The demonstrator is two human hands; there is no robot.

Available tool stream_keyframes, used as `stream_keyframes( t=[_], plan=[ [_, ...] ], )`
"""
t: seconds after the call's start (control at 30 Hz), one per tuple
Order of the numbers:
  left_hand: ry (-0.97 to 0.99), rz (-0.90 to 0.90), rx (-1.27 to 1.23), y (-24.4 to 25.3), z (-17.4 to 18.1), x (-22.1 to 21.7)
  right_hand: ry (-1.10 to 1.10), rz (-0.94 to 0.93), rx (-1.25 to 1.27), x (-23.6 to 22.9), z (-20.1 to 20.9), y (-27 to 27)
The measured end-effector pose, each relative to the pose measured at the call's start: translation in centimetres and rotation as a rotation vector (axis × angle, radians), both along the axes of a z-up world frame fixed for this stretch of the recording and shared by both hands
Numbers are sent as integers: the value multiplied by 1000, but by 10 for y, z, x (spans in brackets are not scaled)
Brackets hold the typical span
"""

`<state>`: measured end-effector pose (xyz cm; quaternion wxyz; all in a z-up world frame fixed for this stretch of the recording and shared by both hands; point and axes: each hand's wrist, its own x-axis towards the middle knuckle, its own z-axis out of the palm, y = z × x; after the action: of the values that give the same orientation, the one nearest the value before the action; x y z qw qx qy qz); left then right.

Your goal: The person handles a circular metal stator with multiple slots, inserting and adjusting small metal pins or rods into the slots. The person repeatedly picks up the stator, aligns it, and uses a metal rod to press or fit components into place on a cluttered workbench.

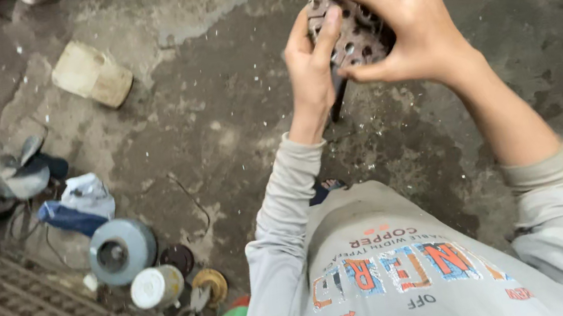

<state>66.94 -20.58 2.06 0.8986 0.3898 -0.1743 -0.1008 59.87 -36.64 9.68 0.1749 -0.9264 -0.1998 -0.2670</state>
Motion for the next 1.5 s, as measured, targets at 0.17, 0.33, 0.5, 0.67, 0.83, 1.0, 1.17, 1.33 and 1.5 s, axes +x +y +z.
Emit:
stream_keyframes(
  t=[0.17, 0.33, 0.5, 0.67, 0.83, 1.0, 1.17, 1.33, 1.5],
  plan=[
    [178, -283, 33, -7, -32, 39, 12, -91, -52, 37, -28, -18],
    [131, -499, 17, 0, -31, 62, 58, -166, 149, 40, -36, -18],
    [-188, -461, 149, 33, -3, 78, -152, -155, 77, 33, -20, -19],
    [-109, -70, 383, 101, -11, 80, 15, -196, -77, 39, -27, -19],
    [48, -124, 407, 91, -33, 52, 101, -168, -113, 48, -12, -5],
    [301, -329, 96, 26, -38, 37, 77, -119, -303, 57, 23, -4],
    [242, -169, 70, 3, -42, 38, 57, -127, -518, 61, 27, -14],
    [236, -175, 96, 2, -36, 40, 151, -18, -257, 81, -1, -32],
    [-76, -82, 409, 28, -22, 42, -56, 79, -182, 78, 5, -60]
  ],
)
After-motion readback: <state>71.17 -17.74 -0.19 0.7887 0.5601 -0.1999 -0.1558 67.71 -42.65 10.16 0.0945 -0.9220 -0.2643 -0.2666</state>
